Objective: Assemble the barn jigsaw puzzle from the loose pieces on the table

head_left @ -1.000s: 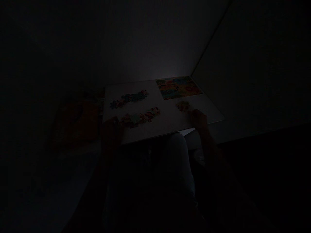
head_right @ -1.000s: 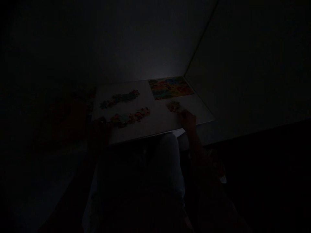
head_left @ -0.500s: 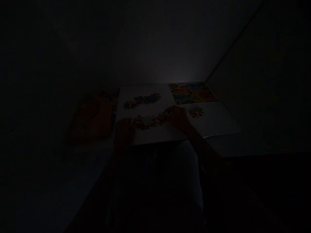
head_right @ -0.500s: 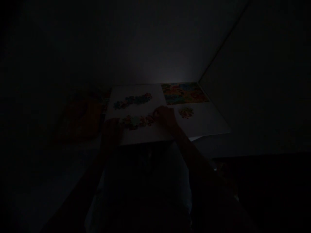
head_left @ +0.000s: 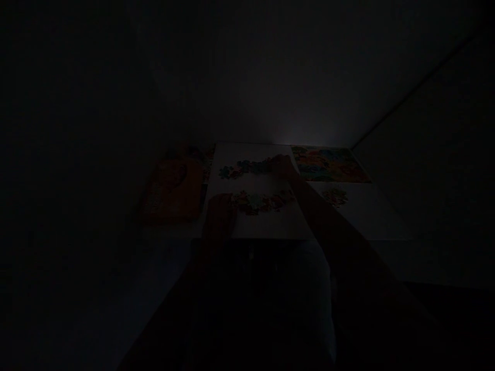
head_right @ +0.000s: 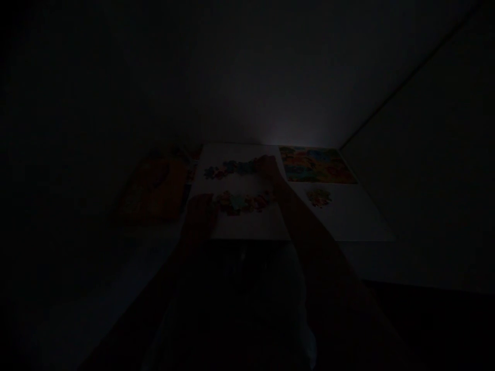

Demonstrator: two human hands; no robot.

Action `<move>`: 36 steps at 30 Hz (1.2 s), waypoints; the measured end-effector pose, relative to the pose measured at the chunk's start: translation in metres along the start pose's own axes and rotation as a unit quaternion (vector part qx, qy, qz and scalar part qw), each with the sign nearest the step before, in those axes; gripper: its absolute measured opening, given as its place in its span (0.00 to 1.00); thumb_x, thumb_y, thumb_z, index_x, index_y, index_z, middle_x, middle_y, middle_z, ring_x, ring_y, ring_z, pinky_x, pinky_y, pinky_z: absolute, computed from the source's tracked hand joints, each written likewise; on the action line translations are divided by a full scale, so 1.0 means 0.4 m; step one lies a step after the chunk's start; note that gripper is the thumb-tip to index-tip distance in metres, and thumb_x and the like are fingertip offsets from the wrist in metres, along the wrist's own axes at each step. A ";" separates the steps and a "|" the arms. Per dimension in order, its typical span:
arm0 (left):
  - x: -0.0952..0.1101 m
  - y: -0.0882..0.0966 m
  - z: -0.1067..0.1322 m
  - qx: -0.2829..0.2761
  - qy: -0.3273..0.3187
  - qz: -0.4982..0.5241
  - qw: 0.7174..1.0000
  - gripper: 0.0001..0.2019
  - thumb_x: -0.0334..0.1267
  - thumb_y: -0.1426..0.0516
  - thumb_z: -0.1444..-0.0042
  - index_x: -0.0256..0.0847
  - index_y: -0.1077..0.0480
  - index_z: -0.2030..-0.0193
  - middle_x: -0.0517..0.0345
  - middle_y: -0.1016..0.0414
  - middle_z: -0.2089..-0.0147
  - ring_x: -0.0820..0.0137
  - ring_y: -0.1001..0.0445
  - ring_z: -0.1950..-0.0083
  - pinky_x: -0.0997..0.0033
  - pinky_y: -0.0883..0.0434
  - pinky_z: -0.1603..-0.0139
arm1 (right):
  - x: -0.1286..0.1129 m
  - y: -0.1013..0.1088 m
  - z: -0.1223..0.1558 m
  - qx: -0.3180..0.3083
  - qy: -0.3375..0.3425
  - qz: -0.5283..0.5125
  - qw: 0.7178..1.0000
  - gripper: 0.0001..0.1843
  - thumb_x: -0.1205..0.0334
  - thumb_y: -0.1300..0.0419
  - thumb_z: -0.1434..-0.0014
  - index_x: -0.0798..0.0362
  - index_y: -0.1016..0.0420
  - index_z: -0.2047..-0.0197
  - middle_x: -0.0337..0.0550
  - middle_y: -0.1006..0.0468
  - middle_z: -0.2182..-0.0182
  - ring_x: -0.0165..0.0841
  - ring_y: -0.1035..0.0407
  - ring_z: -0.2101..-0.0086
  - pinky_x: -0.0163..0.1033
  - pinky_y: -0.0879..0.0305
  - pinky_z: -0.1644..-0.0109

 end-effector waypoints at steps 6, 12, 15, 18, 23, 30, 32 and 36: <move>0.005 0.007 0.000 0.012 -0.007 0.011 1.000 0.17 0.41 0.44 0.20 0.41 0.29 0.31 0.38 0.23 0.35 0.51 0.24 0.31 0.45 0.22 0.28 | 0.055 0.021 0.001 0.029 -0.108 -0.042 0.993 0.24 0.44 0.35 0.24 0.55 0.19 0.39 0.62 0.11 0.46 0.47 0.15 0.48 0.47 0.20 0.45; 0.002 -0.001 -0.004 0.008 0.000 0.003 1.000 0.17 0.42 0.43 0.21 0.41 0.29 0.31 0.37 0.22 0.35 0.49 0.24 0.32 0.42 0.22 0.28 | 0.078 0.047 0.016 0.007 -0.143 -0.035 0.989 0.19 0.43 0.26 0.33 0.53 0.13 0.57 0.62 0.10 0.55 0.57 0.16 0.45 0.53 0.21 0.43; 0.004 0.000 -0.004 0.014 -0.005 0.001 1.000 0.17 0.42 0.43 0.21 0.41 0.29 0.31 0.37 0.22 0.35 0.48 0.25 0.31 0.42 0.22 0.28 | 0.078 0.051 0.024 -0.018 -0.140 -0.039 0.989 0.23 0.41 0.25 0.36 0.51 0.18 0.70 0.57 0.13 0.66 0.55 0.15 0.53 0.51 0.22 0.48; 0.000 0.000 -0.004 0.018 -0.003 0.000 1.000 0.17 0.42 0.42 0.22 0.40 0.28 0.31 0.36 0.22 0.35 0.48 0.24 0.32 0.41 0.22 0.29 | 0.058 0.081 0.043 0.030 -0.120 -0.053 0.991 0.21 0.42 0.26 0.36 0.51 0.19 0.66 0.56 0.14 0.64 0.50 0.17 0.56 0.47 0.23 0.52; -0.003 -0.002 -0.003 0.007 -0.005 -0.007 1.000 0.17 0.43 0.44 0.21 0.42 0.29 0.31 0.38 0.21 0.35 0.48 0.24 0.31 0.41 0.22 0.29 | -0.096 0.231 0.182 0.202 0.093 -0.120 0.968 0.22 0.47 0.27 0.39 0.50 0.22 0.47 0.56 0.17 0.45 0.39 0.22 0.61 0.49 0.18 0.52; 0.004 0.003 -0.008 -0.004 0.002 -0.025 1.000 0.17 0.44 0.44 0.21 0.42 0.28 0.33 0.38 0.21 0.36 0.48 0.22 0.35 0.43 0.22 0.31 | -0.311 0.473 0.539 0.292 0.246 -0.097 0.919 0.31 0.54 0.25 0.37 0.38 0.26 0.33 0.51 0.22 0.39 0.43 0.21 0.56 0.53 0.13 0.54; 0.004 0.005 -0.010 0.001 0.003 -0.022 1.000 0.17 0.45 0.43 0.22 0.42 0.28 0.33 0.38 0.20 0.37 0.48 0.22 0.35 0.43 0.22 0.31 | -0.340 0.523 0.594 0.297 0.265 -0.097 0.912 0.33 0.55 0.24 0.37 0.35 0.27 0.32 0.50 0.22 0.39 0.46 0.20 0.51 0.53 0.13 0.55; -0.003 0.001 -0.013 -0.001 0.002 -0.017 1.000 0.18 0.45 0.42 0.24 0.42 0.27 0.33 0.38 0.20 0.38 0.47 0.22 0.35 0.42 0.23 0.30 | -0.335 0.564 0.633 0.316 0.284 -0.105 0.899 0.34 0.54 0.21 0.38 0.33 0.26 0.33 0.49 0.25 0.40 0.49 0.23 0.47 0.54 0.14 0.56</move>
Point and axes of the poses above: each hand's wrist, its own z-axis away from the middle knuckle, its own y-axis out of the back of the hand, x = y × z, the point moved 9 cm from there along -z, towards the middle knuckle
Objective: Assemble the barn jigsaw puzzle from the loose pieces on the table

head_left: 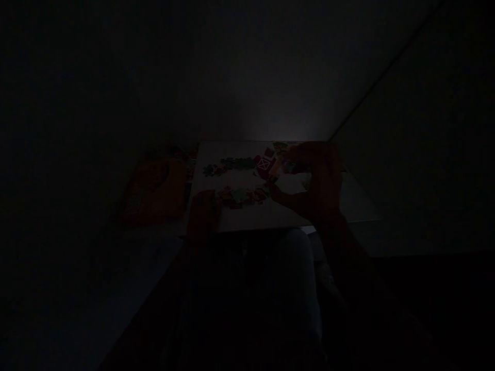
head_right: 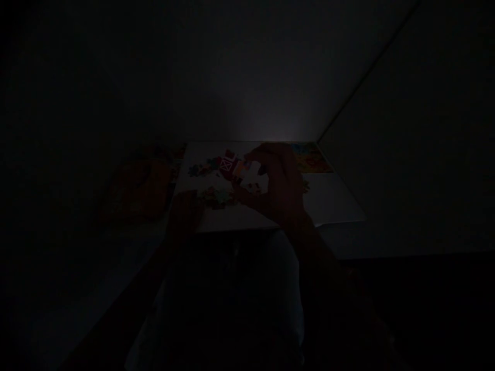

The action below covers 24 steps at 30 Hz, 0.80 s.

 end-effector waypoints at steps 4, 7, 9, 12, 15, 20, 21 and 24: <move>-0.004 -0.006 -0.004 -0.014 0.008 -0.003 1.000 0.19 0.46 0.43 0.23 0.40 0.27 0.33 0.36 0.20 0.37 0.46 0.23 0.34 0.41 0.23 0.30 | 0.077 -0.086 0.075 -0.046 -0.063 -0.026 0.997 0.32 0.50 0.21 0.40 0.36 0.24 0.36 0.52 0.26 0.40 0.51 0.25 0.43 0.56 0.14 0.51; 0.002 -0.005 -0.005 -0.021 0.013 -0.016 1.000 0.17 0.45 0.44 0.23 0.40 0.26 0.34 0.36 0.20 0.37 0.46 0.23 0.34 0.42 0.24 0.29 | 0.146 -0.208 0.169 -0.103 -0.112 -0.063 0.986 0.28 0.46 0.21 0.40 0.39 0.23 0.40 0.53 0.27 0.41 0.51 0.25 0.42 0.56 0.14 0.49; 0.008 -0.006 -0.005 -0.029 0.009 -0.022 0.999 0.17 0.44 0.44 0.22 0.40 0.26 0.35 0.35 0.20 0.36 0.46 0.23 0.33 0.42 0.24 0.29 | 0.201 -0.284 0.223 -0.139 -0.146 -0.072 0.977 0.28 0.43 0.21 0.40 0.42 0.21 0.43 0.54 0.27 0.41 0.52 0.24 0.43 0.58 0.16 0.45; 0.010 -0.010 -0.004 -0.040 0.013 -0.022 0.999 0.16 0.43 0.44 0.22 0.40 0.25 0.34 0.37 0.20 0.36 0.48 0.23 0.34 0.45 0.24 0.30 | 0.310 -0.364 0.256 -0.175 -0.214 -0.063 0.959 0.29 0.37 0.24 0.38 0.45 0.20 0.42 0.54 0.24 0.43 0.46 0.23 0.53 0.58 0.17 0.47; 0.010 -0.010 0.000 -0.045 0.024 -0.032 0.998 0.17 0.43 0.43 0.22 0.41 0.25 0.33 0.38 0.20 0.33 0.47 0.23 0.31 0.42 0.27 0.28 | 0.425 -0.417 0.225 -0.182 -0.275 -0.024 0.944 0.34 0.33 0.27 0.36 0.49 0.20 0.39 0.56 0.23 0.42 0.44 0.23 0.56 0.57 0.19 0.45; 0.015 -0.012 0.009 -0.061 0.015 -0.039 0.997 0.18 0.42 0.44 0.21 0.45 0.26 0.29 0.40 0.21 0.27 0.48 0.26 0.26 0.40 0.32 0.24 | 0.521 -0.539 0.141 -0.263 -0.304 0.071 0.913 0.41 0.31 0.25 0.39 0.53 0.18 0.36 0.64 0.24 0.36 0.56 0.24 0.42 0.59 0.24 0.36; 0.016 -0.012 0.010 -0.062 0.010 -0.038 0.997 0.19 0.42 0.44 0.21 0.45 0.26 0.29 0.40 0.21 0.27 0.48 0.26 0.26 0.40 0.31 0.24 | 0.521 -0.563 0.127 -0.281 -0.293 0.095 0.909 0.41 0.30 0.26 0.39 0.54 0.17 0.37 0.65 0.24 0.36 0.58 0.25 0.39 0.61 0.27 0.33; 0.013 -0.015 0.010 -0.058 0.000 -0.039 0.998 0.19 0.43 0.44 0.20 0.44 0.26 0.28 0.40 0.21 0.28 0.48 0.26 0.26 0.41 0.31 0.25 | 0.512 -0.615 0.102 -0.318 -0.277 0.154 0.894 0.39 0.27 0.29 0.36 0.53 0.16 0.39 0.67 0.23 0.36 0.64 0.28 0.36 0.67 0.32 0.31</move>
Point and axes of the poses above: each hand's wrist, its own z-axis away from the middle knuckle, its own y-axis out of the back of the hand, x = y × z, the point moved 9 cm from there along -z, towards the middle knuckle
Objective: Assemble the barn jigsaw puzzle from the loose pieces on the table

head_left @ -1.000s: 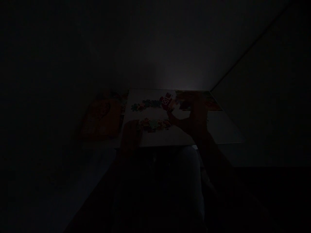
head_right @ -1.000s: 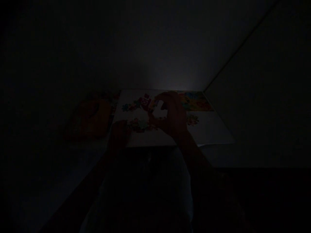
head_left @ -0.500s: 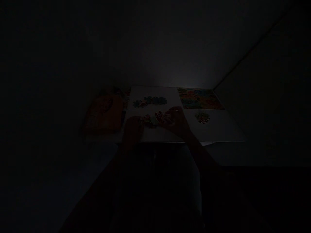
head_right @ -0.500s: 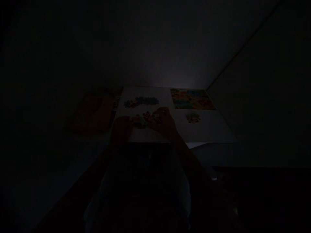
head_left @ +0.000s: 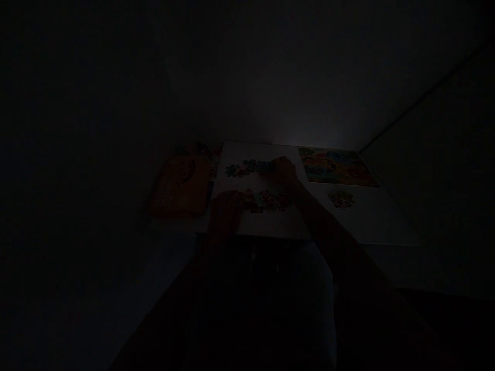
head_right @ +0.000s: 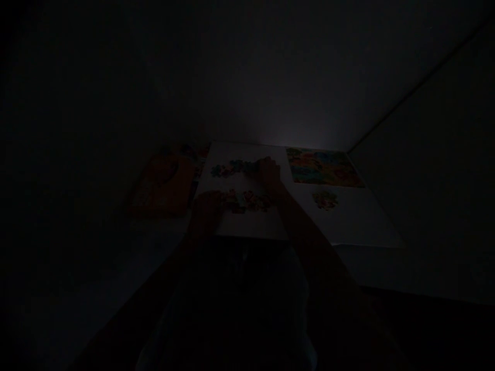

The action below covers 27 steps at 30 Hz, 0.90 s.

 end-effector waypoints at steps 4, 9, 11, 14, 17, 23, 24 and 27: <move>-0.008 -0.007 -0.001 0.006 0.007 -0.003 1.000 0.18 0.44 0.43 0.21 0.44 0.25 0.30 0.40 0.20 0.29 0.47 0.25 0.28 0.40 0.30 0.26 | -0.024 0.001 -0.002 0.003 -0.019 0.014 1.000 0.35 0.34 0.28 0.36 0.52 0.18 0.38 0.66 0.23 0.35 0.63 0.29 0.37 0.69 0.35 0.31; -0.006 -0.012 0.001 -0.008 0.002 0.001 1.000 0.19 0.44 0.44 0.20 0.43 0.27 0.29 0.39 0.20 0.30 0.46 0.26 0.28 0.39 0.30 0.26 | -0.088 0.116 0.073 0.103 0.090 -0.045 0.990 0.34 0.43 0.30 0.35 0.49 0.24 0.31 0.63 0.23 0.34 0.59 0.29 0.36 0.64 0.33 0.31; -0.005 -0.010 0.001 -0.010 0.001 0.003 1.000 0.19 0.44 0.44 0.21 0.43 0.27 0.29 0.38 0.20 0.30 0.45 0.26 0.28 0.38 0.29 0.26 | -0.110 0.181 0.126 0.140 0.126 -0.057 0.980 0.36 0.41 0.31 0.34 0.48 0.25 0.29 0.62 0.23 0.36 0.59 0.28 0.37 0.65 0.33 0.30; -0.006 -0.007 -0.002 -0.004 0.008 0.001 1.000 0.19 0.43 0.44 0.22 0.43 0.26 0.30 0.38 0.20 0.32 0.45 0.25 0.29 0.38 0.29 0.27 | -0.134 0.273 0.207 0.184 0.161 -0.065 0.967 0.37 0.39 0.32 0.34 0.45 0.26 0.28 0.60 0.23 0.37 0.61 0.29 0.36 0.70 0.33 0.28; -0.008 -0.002 -0.005 0.012 0.017 0.000 1.000 0.18 0.43 0.43 0.22 0.45 0.26 0.32 0.39 0.19 0.32 0.46 0.24 0.30 0.40 0.29 0.27 | -0.143 0.339 0.263 0.216 0.172 -0.094 0.957 0.36 0.38 0.30 0.35 0.42 0.25 0.29 0.58 0.23 0.38 0.62 0.29 0.36 0.73 0.32 0.29; -0.009 -0.001 -0.010 0.009 0.017 0.000 1.000 0.18 0.45 0.45 0.23 0.43 0.25 0.33 0.38 0.19 0.34 0.43 0.24 0.32 0.37 0.28 0.29 | -0.058 0.356 0.288 0.144 0.077 -0.435 0.885 0.35 0.24 0.43 0.32 0.35 0.23 0.34 0.50 0.19 0.42 0.45 0.23 0.55 0.56 0.20 0.50; -0.010 0.001 -0.010 0.012 0.015 -0.002 1.000 0.18 0.45 0.45 0.22 0.43 0.25 0.33 0.38 0.19 0.34 0.43 0.24 0.33 0.37 0.28 0.29 | -0.048 0.347 0.295 0.106 0.062 -0.486 0.865 0.37 0.21 0.49 0.31 0.35 0.22 0.35 0.49 0.18 0.44 0.43 0.24 0.58 0.53 0.21 0.53; -0.011 0.007 -0.011 0.020 -0.001 -0.010 1.000 0.19 0.47 0.47 0.22 0.44 0.25 0.33 0.39 0.19 0.34 0.44 0.24 0.34 0.38 0.28 0.29 | -0.025 0.342 0.343 0.033 0.044 -0.578 0.814 0.43 0.17 0.56 0.31 0.38 0.19 0.38 0.50 0.16 0.48 0.40 0.27 0.64 0.50 0.23 0.58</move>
Point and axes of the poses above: each hand's wrist, its own z-axis away from the middle knuckle, its own y-axis out of the back of the hand, x = y × z, the point moved 9 cm from there along -z, towards the middle knuckle
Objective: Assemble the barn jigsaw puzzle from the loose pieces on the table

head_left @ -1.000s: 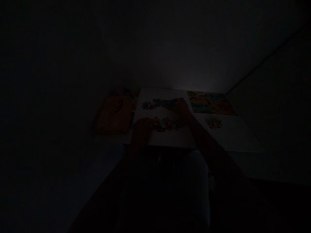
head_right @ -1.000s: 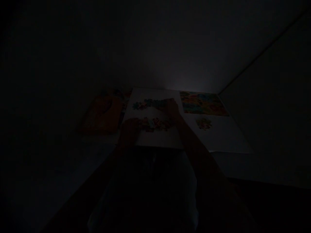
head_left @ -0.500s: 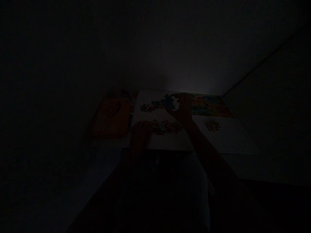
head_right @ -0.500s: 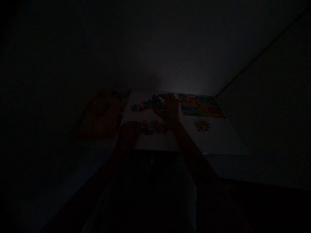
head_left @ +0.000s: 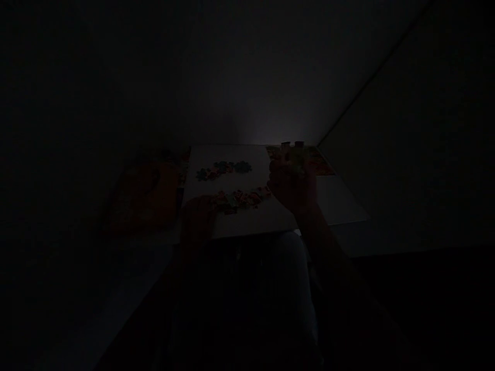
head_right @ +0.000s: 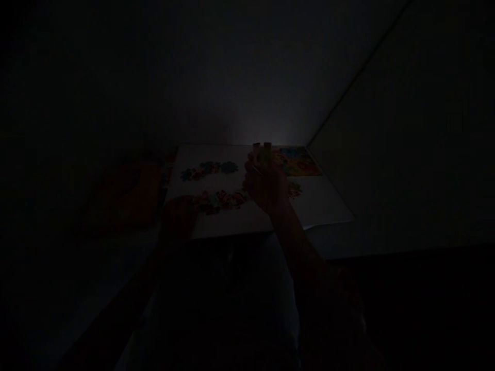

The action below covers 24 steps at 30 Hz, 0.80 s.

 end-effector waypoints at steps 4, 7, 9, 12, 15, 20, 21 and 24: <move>-0.006 -0.005 -0.004 -0.003 -0.020 0.000 1.000 0.20 0.50 0.47 0.22 0.43 0.26 0.33 0.37 0.19 0.36 0.41 0.24 0.35 0.35 0.27 0.30 | -0.001 0.064 0.078 0.019 -0.016 -0.065 0.998 0.42 0.16 0.54 0.32 0.39 0.17 0.44 0.49 0.16 0.52 0.37 0.30 0.69 0.50 0.23 0.61; -0.018 -0.009 -0.010 -0.001 -0.007 0.009 1.000 0.20 0.51 0.45 0.24 0.43 0.26 0.34 0.36 0.19 0.36 0.40 0.24 0.35 0.33 0.27 0.30 | 0.036 0.158 0.131 0.067 -0.039 -0.048 0.996 0.36 0.19 0.49 0.31 0.37 0.18 0.46 0.47 0.14 0.51 0.38 0.29 0.68 0.50 0.21 0.60; -0.024 -0.011 -0.013 -0.002 0.004 0.021 1.000 0.19 0.51 0.43 0.25 0.45 0.25 0.35 0.37 0.19 0.36 0.41 0.23 0.35 0.33 0.27 0.30 | 0.081 0.240 0.166 0.110 -0.074 -0.014 0.991 0.31 0.22 0.45 0.32 0.36 0.18 0.47 0.46 0.13 0.49 0.38 0.26 0.66 0.50 0.20 0.58; -0.022 -0.010 -0.016 -0.008 0.002 0.030 1.000 0.19 0.50 0.43 0.25 0.45 0.24 0.35 0.38 0.18 0.36 0.41 0.23 0.34 0.33 0.28 0.28 | 0.142 0.358 0.215 0.147 -0.117 0.081 0.979 0.27 0.29 0.36 0.37 0.38 0.17 0.47 0.49 0.13 0.45 0.43 0.20 0.57 0.49 0.20 0.57; -0.020 -0.014 -0.019 -0.030 0.006 0.014 0.999 0.21 0.52 0.44 0.24 0.42 0.25 0.34 0.36 0.19 0.35 0.39 0.23 0.33 0.33 0.27 0.28 | 0.180 0.456 0.239 0.168 -0.131 0.166 0.963 0.28 0.33 0.30 0.42 0.45 0.16 0.49 0.56 0.13 0.43 0.47 0.19 0.51 0.47 0.22 0.59; -0.021 -0.011 -0.021 -0.051 0.029 0.006 0.998 0.23 0.52 0.45 0.24 0.41 0.24 0.33 0.36 0.18 0.34 0.40 0.23 0.33 0.36 0.27 0.28 | 0.226 0.594 0.219 0.183 -0.200 0.357 0.894 0.34 0.23 0.41 0.35 0.49 0.20 0.63 0.54 0.12 0.60 0.40 0.23 0.66 0.43 0.29 0.62; -0.021 -0.008 -0.022 -0.046 0.033 0.013 0.998 0.23 0.52 0.44 0.24 0.41 0.24 0.33 0.37 0.18 0.34 0.40 0.22 0.33 0.36 0.27 0.28 | 0.225 0.619 0.216 0.194 -0.209 0.409 0.867 0.34 0.23 0.39 0.35 0.48 0.23 0.67 0.53 0.14 0.65 0.41 0.24 0.66 0.43 0.30 0.62; -0.016 -0.007 -0.026 -0.043 0.026 0.047 0.998 0.24 0.51 0.45 0.24 0.40 0.23 0.33 0.37 0.17 0.34 0.42 0.20 0.32 0.37 0.26 0.27 | 0.212 0.653 0.228 0.249 -0.193 0.495 0.810 0.33 0.22 0.38 0.35 0.45 0.31 0.70 0.52 0.18 0.70 0.44 0.24 0.65 0.45 0.34 0.61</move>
Point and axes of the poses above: each hand's wrist, its own z-axis away from the middle knuckle, its own y-axis out of the back of the hand, x = y × z, the point moved 9 cm from there along -z, towards the middle knuckle
